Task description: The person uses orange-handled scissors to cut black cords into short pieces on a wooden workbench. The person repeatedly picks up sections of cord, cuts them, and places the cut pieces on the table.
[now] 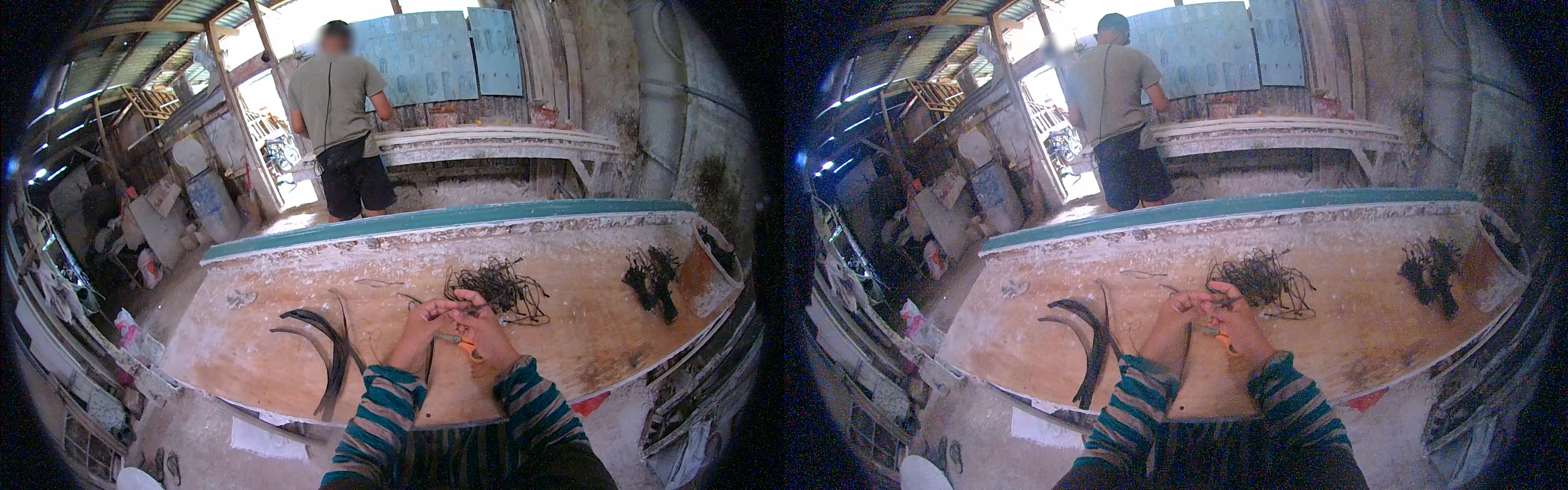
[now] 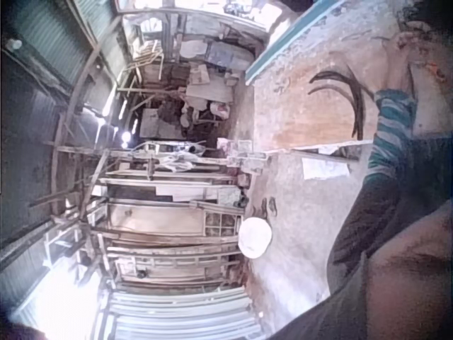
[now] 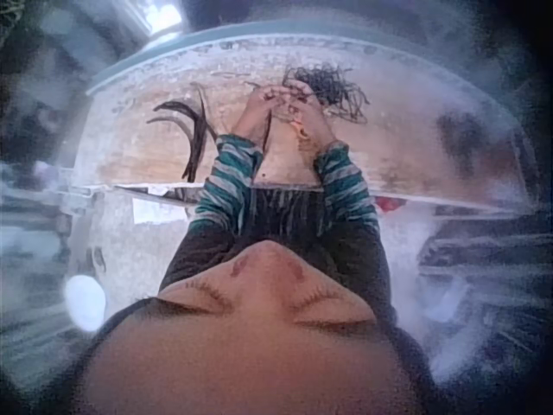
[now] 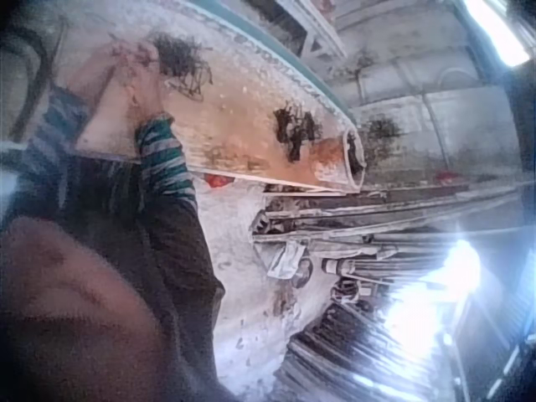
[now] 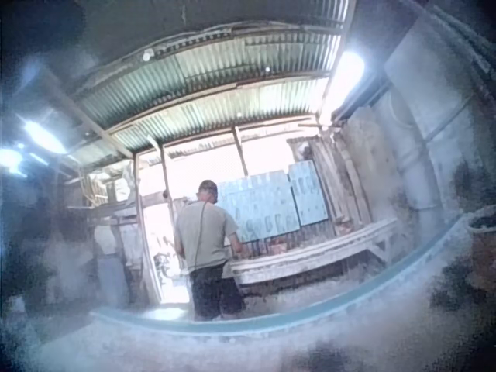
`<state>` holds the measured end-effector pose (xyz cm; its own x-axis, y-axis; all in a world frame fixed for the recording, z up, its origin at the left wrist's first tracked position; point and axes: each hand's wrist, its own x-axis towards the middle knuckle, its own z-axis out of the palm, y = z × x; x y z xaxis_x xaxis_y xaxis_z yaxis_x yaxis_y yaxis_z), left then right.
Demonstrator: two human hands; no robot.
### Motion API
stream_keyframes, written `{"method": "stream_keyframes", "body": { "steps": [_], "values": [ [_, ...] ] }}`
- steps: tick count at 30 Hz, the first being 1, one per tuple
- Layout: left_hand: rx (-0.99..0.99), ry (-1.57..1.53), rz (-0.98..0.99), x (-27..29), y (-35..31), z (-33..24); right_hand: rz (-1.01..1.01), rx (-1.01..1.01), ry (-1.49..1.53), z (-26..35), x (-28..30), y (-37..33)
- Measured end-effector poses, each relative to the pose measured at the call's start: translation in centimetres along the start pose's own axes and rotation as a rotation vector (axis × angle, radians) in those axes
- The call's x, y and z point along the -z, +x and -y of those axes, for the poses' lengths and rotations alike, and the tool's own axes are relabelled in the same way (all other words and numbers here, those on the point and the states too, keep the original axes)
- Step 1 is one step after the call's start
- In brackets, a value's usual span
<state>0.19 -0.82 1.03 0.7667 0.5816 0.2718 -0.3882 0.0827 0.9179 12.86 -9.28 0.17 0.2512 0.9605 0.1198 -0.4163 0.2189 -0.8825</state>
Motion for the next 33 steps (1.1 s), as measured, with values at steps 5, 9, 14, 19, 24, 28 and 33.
{"method": "stream_keyframes", "body": {
  "steps": [5, 9, 14, 19, 24, 28, 33],
  "values": [
    [0.057, -0.018, -0.084, -0.2, -0.3, -0.5, -0.123, 0.060, -0.210, 1.4, -1.2, -0.5],
    [0.050, -0.020, -0.104, -0.5, -0.3, -0.6, -0.136, 0.123, -0.214, 1.1, -0.8, -0.1],
    [0.048, -0.053, -0.262, 0.2, -0.5, 0.4, -0.194, 0.096, 0.000, 1.2, -0.2, 0.1],
    [0.097, -0.041, -0.419, 2.2, 0.2, 1.4, -0.098, 0.164, 0.215, 2.5, -1.0, -0.3],
    [0.057, -0.071, -0.521, 2.6, 0.8, 2.3, 0.039, 0.186, 0.195, 1.8, -0.2, -0.2],
    [0.053, 0.014, -0.471, 3.4, 0.8, 2.5, 0.073, 0.231, 0.088, 1.3, 0.1, 0.0],
    [0.032, 0.050, -0.468, 2.6, 0.5, 1.9, 0.064, 0.234, -0.066, 1.5, -0.3, -0.3]
  ]
}}
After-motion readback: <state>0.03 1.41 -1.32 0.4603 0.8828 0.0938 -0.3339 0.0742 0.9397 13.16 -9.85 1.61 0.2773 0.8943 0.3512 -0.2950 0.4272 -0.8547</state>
